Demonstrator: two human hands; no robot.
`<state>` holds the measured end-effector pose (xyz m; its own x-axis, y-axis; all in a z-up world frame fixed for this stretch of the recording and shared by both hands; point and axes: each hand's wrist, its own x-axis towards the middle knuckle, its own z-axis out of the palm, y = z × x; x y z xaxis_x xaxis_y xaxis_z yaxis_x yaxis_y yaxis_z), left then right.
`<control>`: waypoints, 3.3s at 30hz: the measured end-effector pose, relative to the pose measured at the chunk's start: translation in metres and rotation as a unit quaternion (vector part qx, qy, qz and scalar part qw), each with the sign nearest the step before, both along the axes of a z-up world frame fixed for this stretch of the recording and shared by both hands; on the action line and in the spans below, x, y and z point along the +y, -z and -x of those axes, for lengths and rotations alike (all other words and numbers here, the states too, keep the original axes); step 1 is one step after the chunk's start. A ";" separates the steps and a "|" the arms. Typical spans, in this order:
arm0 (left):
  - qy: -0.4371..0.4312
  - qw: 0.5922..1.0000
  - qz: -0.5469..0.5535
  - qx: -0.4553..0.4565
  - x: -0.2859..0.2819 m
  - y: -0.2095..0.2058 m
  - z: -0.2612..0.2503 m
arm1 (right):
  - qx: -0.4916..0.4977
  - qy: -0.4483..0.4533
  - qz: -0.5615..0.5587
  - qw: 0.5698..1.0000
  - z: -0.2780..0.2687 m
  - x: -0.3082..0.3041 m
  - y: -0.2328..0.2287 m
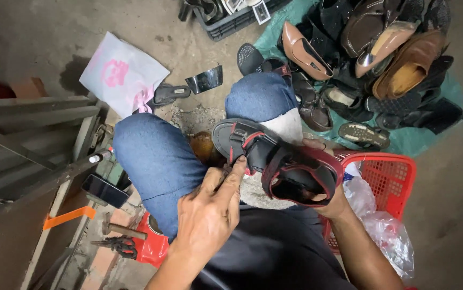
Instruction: Hand-sewing a sandal to repair or assemble it using a sewing hook and thread.
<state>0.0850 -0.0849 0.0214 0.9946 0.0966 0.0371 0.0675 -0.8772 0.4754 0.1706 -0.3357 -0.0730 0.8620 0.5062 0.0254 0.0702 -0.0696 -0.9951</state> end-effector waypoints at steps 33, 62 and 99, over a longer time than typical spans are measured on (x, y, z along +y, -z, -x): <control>0.172 0.969 0.161 0.076 0.098 0.004 -0.039 | -0.208 -0.134 0.138 0.959 0.012 0.068 -0.072; -0.040 0.954 0.296 -0.014 0.106 0.049 0.014 | -0.435 -0.182 0.176 0.864 0.001 0.090 -0.071; -0.668 0.721 0.034 0.181 0.274 0.366 0.253 | 0.146 -0.252 0.369 0.882 0.016 0.127 -0.097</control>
<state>-0.1678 0.1893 -0.3448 -0.0448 0.9669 -0.2511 0.9610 0.1104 0.2537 0.1549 -0.2088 0.0241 0.4369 0.6132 -0.6581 0.0252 -0.7397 -0.6725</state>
